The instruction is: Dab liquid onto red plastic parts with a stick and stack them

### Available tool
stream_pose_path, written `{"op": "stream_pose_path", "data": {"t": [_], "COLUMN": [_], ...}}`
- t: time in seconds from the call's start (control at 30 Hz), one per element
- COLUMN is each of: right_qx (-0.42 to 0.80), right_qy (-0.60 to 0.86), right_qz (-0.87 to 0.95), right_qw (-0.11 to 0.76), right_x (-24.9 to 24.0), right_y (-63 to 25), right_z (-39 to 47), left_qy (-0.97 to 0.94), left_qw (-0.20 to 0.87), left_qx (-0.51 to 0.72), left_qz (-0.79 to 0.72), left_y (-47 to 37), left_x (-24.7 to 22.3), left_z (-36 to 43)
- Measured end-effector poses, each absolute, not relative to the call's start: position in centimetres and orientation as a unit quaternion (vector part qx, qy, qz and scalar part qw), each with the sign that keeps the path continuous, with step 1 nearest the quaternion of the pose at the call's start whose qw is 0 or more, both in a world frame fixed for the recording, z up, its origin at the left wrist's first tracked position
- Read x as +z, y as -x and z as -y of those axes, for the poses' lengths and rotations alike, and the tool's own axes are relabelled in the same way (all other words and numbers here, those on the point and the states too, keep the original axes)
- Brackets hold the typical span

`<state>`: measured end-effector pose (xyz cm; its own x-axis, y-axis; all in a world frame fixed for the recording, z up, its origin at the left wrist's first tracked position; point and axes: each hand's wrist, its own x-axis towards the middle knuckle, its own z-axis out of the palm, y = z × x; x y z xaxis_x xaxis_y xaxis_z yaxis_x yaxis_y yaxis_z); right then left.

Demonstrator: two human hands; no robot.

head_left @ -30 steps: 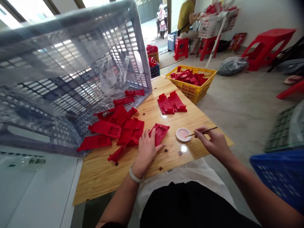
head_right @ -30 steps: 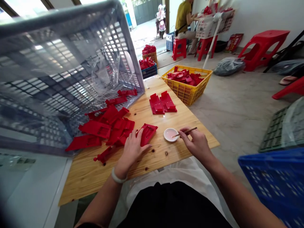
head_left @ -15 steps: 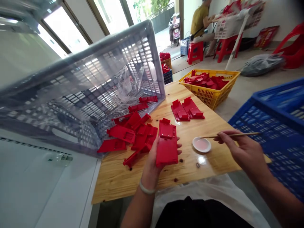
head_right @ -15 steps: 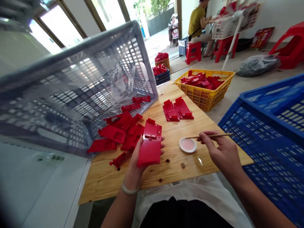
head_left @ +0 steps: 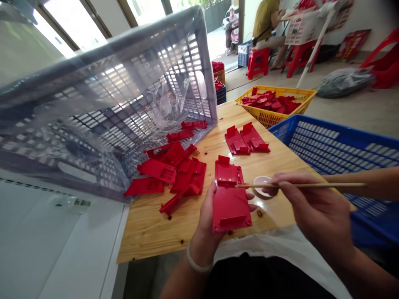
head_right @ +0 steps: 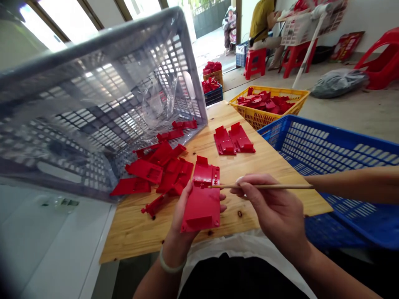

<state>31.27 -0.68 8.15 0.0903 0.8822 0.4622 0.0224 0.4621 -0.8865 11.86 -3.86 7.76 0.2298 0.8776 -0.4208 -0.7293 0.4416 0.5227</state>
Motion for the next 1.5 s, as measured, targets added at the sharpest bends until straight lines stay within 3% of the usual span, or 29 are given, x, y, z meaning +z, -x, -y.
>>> {"op": "stream_pose_path", "data": {"t": [0.63, 0.77, 1.0, 1.5], "right_qx": [0.342, 0.281, 0.185, 0.120], "right_qy": [0.382, 0.337, 0.214, 0.209], "right_qz": [0.609, 0.657, 0.790, 0.823], "right_qw": [0.605, 0.613, 0.544, 0.515], "right_x": [7.4, 8.4, 9.3, 9.2], "right_y": [-30.1, -30.5, -30.5, -31.1], "right_z": [0.7, 0.7, 0.2, -0.3], "left_qy": [-0.083, -0.089, -0.121, -0.123], "left_qw": [0.783, 0.764, 0.700, 0.711], "left_qx": [0.514, 0.528, 0.555, 0.552], "left_qz": [-0.340, -0.359, -0.433, -0.418], "left_y": [-12.2, -12.5, -13.7, -13.4], "left_x": [7.9, 8.1, 9.0, 7.6], "left_z": [4.0, 4.1, 4.5, 3.8]}}
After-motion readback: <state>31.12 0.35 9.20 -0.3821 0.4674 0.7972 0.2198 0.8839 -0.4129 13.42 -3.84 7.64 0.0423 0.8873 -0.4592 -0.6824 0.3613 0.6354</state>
